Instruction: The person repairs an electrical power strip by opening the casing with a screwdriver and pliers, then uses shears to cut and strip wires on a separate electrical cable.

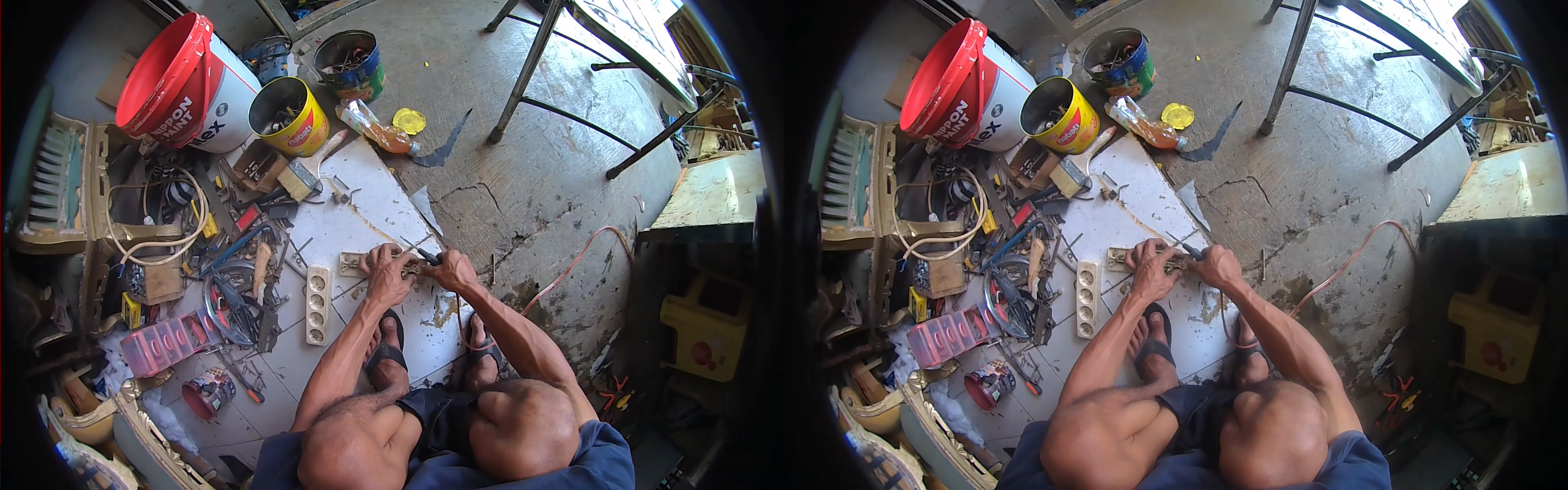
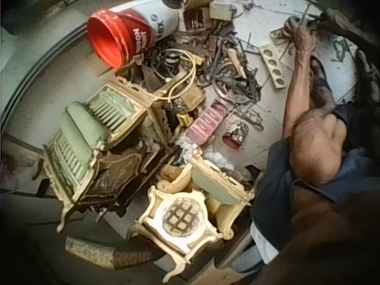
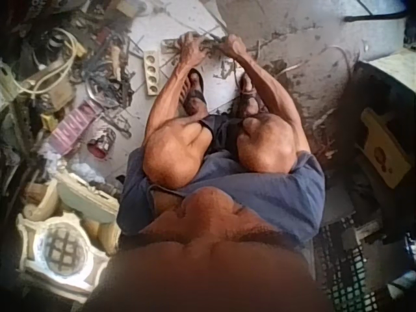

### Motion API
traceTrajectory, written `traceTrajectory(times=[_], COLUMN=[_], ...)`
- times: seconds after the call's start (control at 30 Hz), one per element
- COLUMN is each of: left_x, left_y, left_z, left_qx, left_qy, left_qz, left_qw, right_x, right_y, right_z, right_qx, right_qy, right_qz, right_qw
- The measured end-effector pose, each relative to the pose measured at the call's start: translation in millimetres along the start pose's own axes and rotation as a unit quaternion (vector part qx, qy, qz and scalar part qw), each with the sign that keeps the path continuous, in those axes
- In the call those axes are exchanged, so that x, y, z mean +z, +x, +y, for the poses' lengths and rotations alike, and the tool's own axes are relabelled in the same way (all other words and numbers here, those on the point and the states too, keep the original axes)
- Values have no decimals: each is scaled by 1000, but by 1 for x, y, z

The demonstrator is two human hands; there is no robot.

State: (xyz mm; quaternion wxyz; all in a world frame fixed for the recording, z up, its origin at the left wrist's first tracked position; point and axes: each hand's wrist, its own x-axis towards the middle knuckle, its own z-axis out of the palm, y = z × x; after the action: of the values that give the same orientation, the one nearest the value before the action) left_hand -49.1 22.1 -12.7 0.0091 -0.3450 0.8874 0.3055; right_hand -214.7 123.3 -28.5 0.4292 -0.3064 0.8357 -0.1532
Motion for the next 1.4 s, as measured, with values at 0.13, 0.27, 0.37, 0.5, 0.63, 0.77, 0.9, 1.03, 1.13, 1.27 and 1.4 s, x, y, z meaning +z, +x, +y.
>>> traceTrajectory(times=[0.13,0.27,0.37,0.5,0.63,0.77,0.9,1.03,1.13,1.27,1.4], left_x=[2,-1,4,10,13,18,17,15,21,42,-15], left_y=[-1,-14,-12,-15,-19,-20,-25,-19,-13,-8,-5], left_z=[-2,-7,2,3,2,1,-2,5,4,-30,-38], left_qx=[12,39,43,36,35,32,16,32,46,86,36], left_qy=[4,32,60,32,32,22,3,-7,18,56,29], left_qz=[9,37,46,77,101,97,119,131,130,225,182], left_qw=[1000,998,996,996,994,995,993,991,990,969,982], right_x=[6,14,-5,-13,-10,-6,5,-1,-8,-1,7], right_y=[-7,-21,-34,-25,-24,-22,-24,-21,-26,-29,-52], right_z=[-5,-9,-5,11,16,20,12,13,13,10,-1], right_qx=[-4,-135,-240,-328,-354,-356,-371,-352,-353,-240,-209], right_qy=[2,-33,26,-53,-66,-76,-86,-86,-68,-56,56], right_qz=[20,47,66,81,69,49,71,108,120,176,121], right_qw=[1000,989,968,940,930,930,922,926,925,953,969])
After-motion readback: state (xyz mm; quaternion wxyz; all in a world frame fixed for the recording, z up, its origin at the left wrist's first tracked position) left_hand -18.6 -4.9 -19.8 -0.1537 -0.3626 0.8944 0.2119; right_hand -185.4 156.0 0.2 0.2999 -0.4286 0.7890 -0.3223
